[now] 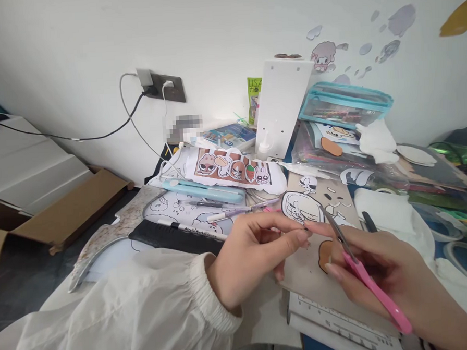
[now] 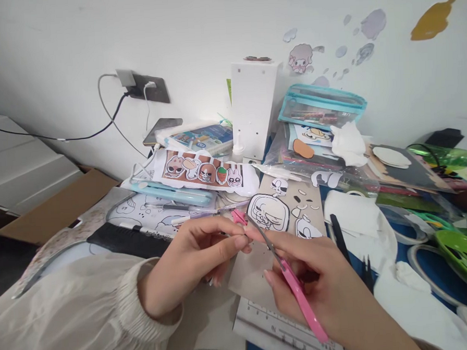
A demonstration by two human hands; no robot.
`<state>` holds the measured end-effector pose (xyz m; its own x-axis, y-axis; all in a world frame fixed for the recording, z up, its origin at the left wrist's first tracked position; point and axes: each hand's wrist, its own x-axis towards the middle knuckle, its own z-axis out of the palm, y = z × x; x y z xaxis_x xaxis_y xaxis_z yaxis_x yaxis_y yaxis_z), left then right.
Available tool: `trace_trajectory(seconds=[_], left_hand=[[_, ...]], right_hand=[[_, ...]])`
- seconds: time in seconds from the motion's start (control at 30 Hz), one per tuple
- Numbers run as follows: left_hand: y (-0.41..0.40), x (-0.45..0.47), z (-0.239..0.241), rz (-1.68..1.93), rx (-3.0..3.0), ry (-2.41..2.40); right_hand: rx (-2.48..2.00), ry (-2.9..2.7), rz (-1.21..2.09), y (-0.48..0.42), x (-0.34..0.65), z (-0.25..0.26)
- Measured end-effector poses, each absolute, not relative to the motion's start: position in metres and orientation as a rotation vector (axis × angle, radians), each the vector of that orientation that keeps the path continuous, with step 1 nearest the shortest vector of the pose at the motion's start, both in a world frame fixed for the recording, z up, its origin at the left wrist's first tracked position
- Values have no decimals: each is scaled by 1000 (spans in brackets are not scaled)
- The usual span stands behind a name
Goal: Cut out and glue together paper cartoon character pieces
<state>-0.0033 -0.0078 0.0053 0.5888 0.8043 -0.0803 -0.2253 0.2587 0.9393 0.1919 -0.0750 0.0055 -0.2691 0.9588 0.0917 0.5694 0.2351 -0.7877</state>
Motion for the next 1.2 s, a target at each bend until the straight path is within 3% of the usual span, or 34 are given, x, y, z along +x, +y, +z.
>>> trace_trajectory(seconds=[0.67,0.9,1.2], left_hand=[[-7,-4,7,745,1124,642],[-5,-4,7,735,1149,687],[-1,-5,6,730,1232,746]], right_hand=[[-1343,-2029,683,-71,186,6],[-1489,-1578,937,-67,195,11],[-1740,-1450,720,-47,209,12]])
